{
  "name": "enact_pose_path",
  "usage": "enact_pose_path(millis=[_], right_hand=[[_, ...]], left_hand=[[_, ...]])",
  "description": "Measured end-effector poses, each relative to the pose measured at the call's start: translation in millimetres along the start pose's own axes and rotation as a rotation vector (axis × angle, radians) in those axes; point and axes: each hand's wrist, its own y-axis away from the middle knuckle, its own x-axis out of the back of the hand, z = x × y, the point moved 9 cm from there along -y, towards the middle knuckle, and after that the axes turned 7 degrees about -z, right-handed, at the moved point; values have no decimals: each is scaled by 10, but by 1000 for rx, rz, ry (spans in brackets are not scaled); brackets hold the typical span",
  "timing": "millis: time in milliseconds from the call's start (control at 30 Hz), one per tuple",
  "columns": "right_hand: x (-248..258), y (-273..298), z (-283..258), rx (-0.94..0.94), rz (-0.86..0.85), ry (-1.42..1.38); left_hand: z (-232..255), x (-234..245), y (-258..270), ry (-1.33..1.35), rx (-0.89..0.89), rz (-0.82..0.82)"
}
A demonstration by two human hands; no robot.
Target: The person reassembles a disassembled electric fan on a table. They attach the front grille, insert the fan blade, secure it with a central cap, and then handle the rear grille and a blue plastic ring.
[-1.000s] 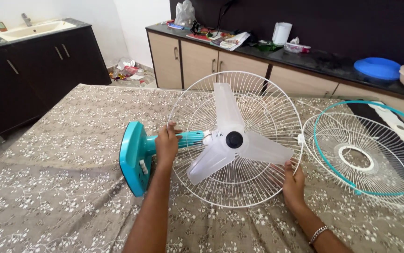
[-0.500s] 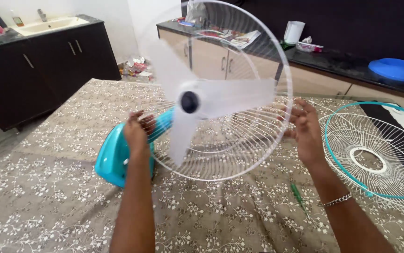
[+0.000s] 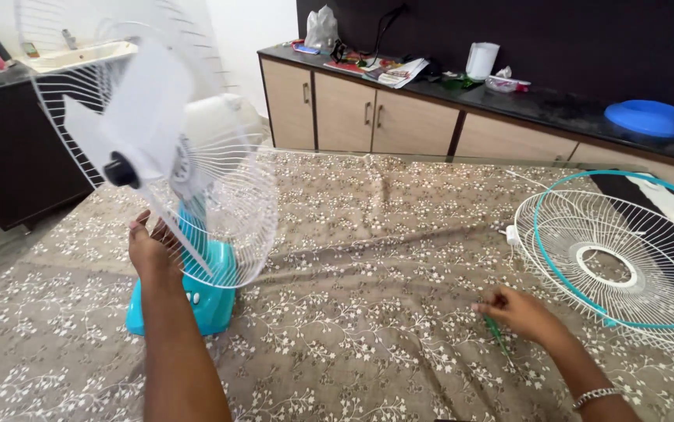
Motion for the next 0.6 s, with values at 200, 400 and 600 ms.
enact_pose_path(millis=[200,400,600], right_hand=[[-304,-25,415,43,79,-71],[-155,246,1022,-128,124,-149],[503,686,1190,-165,432,-171]], left_hand=[[140,109,94,53,11,129],[145,272,96,157,2,156],[73,466,106,266,39,192]])
